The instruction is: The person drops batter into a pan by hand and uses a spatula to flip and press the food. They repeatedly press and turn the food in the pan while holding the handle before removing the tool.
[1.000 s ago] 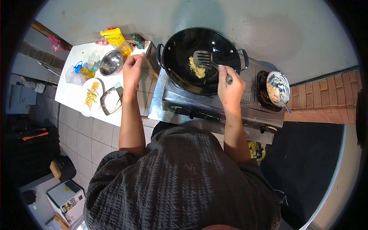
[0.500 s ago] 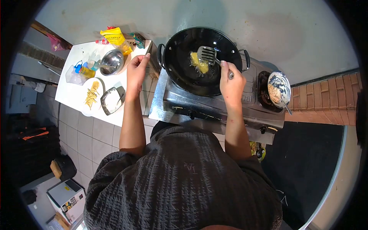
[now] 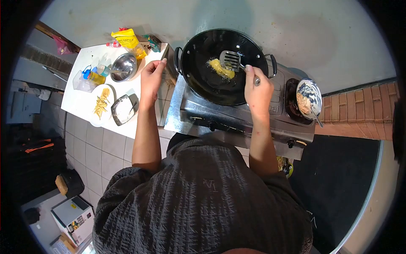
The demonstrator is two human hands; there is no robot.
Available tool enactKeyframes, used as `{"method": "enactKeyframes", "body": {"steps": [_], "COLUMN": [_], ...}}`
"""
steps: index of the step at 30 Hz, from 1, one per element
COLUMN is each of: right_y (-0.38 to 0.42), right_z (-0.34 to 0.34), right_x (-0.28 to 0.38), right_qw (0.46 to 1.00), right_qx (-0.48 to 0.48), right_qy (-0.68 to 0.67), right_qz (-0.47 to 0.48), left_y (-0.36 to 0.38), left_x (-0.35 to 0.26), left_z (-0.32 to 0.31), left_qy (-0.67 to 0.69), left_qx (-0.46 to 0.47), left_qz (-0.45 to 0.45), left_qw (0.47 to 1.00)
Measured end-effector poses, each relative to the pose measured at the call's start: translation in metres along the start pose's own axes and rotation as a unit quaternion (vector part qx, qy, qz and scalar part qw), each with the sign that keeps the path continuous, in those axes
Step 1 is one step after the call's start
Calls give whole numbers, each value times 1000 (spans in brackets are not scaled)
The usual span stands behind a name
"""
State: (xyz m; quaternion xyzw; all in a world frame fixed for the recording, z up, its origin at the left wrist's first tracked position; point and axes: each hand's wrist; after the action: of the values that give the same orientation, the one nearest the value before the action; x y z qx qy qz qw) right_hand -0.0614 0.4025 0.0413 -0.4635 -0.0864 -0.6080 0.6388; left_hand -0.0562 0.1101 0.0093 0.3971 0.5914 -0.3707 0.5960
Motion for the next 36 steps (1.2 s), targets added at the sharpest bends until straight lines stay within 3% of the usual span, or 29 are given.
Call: {"method": "enactKeyframes", "body": {"steps": [1, 7, 9, 10, 12, 19, 21, 25, 28, 36], "right_y": [1, 1, 4, 4, 6, 9, 7, 9, 8, 8], "right_z": [-2, 3, -5, -4, 1, -1, 2, -4, 4, -1], "right_x": [0, 1, -1, -1, 1, 0, 2, -3, 5, 5], "right_qw": [999, 999, 998, 998, 999, 999, 998, 998, 999, 998], "right_qx": [-1, 23, -29, -28, 15, 16, 10, 8, 32, 36], "right_qy": [9, 14, -26, -28, -5, -38, -30, -43, -24, -56], "right_qz": [34, -44, 49, 50, -31, 8, -48, 34, -30, 3], "left_y": [0, 2, 2, 1, 2, 8, 9, 10, 9, 10], "left_x": [-1, -2, 1, 1, 0, -3, -2, -2, 3, 10], "left_z": [0, 3, 4, 5, 6, 6, 6, 6, 8, 6], "left_qy": [-6, -15, -8, -1, -5, -10, -5, -2, 10, 2], "left_qx": [1, -5, -5, -3, -4, -12, -16, -17, -15, -15], "left_qz": [1, 4, 2, -1, 1, 6, 10, 11, 20, 2], "left_qw": [1000, 1000, 1000, 1000, 1000, 1000, 1000, 1000, 1000, 1000]}}
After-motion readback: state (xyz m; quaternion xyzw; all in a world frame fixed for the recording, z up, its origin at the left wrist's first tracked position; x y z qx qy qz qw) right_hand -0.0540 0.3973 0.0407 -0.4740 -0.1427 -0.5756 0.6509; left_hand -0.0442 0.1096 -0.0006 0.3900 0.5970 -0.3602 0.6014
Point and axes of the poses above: each hand's wrist, its own y-axis away from the middle knuckle, its own z-axis out of the back of the hand, x = y × z, and after that the axes turned 5 degrees about y, right-handed
